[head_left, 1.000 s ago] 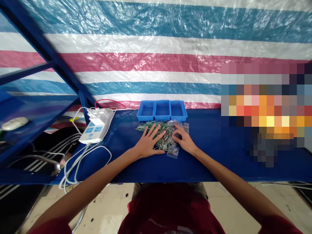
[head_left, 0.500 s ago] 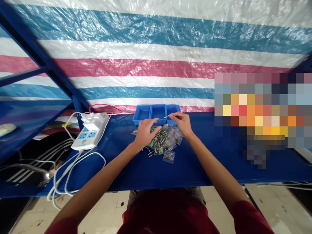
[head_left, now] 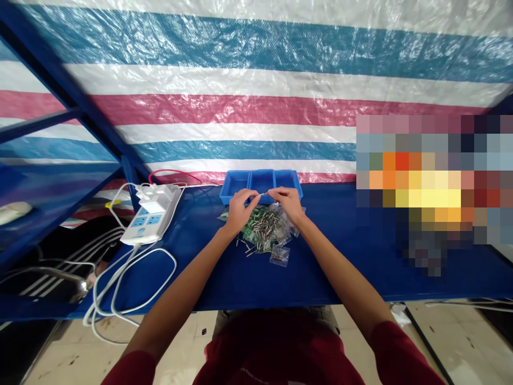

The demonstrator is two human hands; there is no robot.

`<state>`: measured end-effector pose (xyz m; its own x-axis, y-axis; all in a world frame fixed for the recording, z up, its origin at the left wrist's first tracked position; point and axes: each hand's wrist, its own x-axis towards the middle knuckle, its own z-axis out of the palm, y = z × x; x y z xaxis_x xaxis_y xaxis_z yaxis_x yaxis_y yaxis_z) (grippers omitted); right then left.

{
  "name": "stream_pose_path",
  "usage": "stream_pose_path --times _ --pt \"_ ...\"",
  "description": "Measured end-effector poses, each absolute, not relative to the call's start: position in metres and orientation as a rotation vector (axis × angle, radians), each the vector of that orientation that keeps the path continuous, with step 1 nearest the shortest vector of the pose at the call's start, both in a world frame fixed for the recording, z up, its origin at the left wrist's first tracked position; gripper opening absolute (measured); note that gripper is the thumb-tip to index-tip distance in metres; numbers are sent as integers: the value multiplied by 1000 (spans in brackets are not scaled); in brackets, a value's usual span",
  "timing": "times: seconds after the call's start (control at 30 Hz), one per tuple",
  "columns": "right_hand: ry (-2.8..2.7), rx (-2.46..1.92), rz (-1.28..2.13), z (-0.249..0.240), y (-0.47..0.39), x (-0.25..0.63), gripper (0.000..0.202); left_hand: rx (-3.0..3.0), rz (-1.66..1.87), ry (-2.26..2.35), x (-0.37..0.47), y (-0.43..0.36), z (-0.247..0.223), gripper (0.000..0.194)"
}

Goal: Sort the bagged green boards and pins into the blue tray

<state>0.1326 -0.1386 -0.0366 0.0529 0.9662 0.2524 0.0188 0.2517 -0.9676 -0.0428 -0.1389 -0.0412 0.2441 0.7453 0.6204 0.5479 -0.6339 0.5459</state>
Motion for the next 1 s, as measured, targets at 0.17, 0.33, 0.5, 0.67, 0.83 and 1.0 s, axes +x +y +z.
stream_pose_path --times 0.17,0.33,0.5,0.67,0.83,1.0 --pt "-1483 -1018 860 -30 -141 133 25 2236 1258 1136 -40 -134 -31 26" --pt "-1579 -1012 803 -37 -151 136 32 2135 1208 1072 -33 -134 -28 40" --pt "-1658 -1012 811 -44 -156 137 39 2231 1219 1072 -37 -140 -37 32" --pt "-1729 -1028 623 -48 -160 131 34 2346 1266 1185 -41 -146 -50 38" --pt "-1731 -989 541 -50 -164 126 29 2311 1387 1232 -39 -150 -54 42" --pt "-1723 -1004 607 -39 -157 125 33 2282 1515 1131 -40 -151 -48 30"
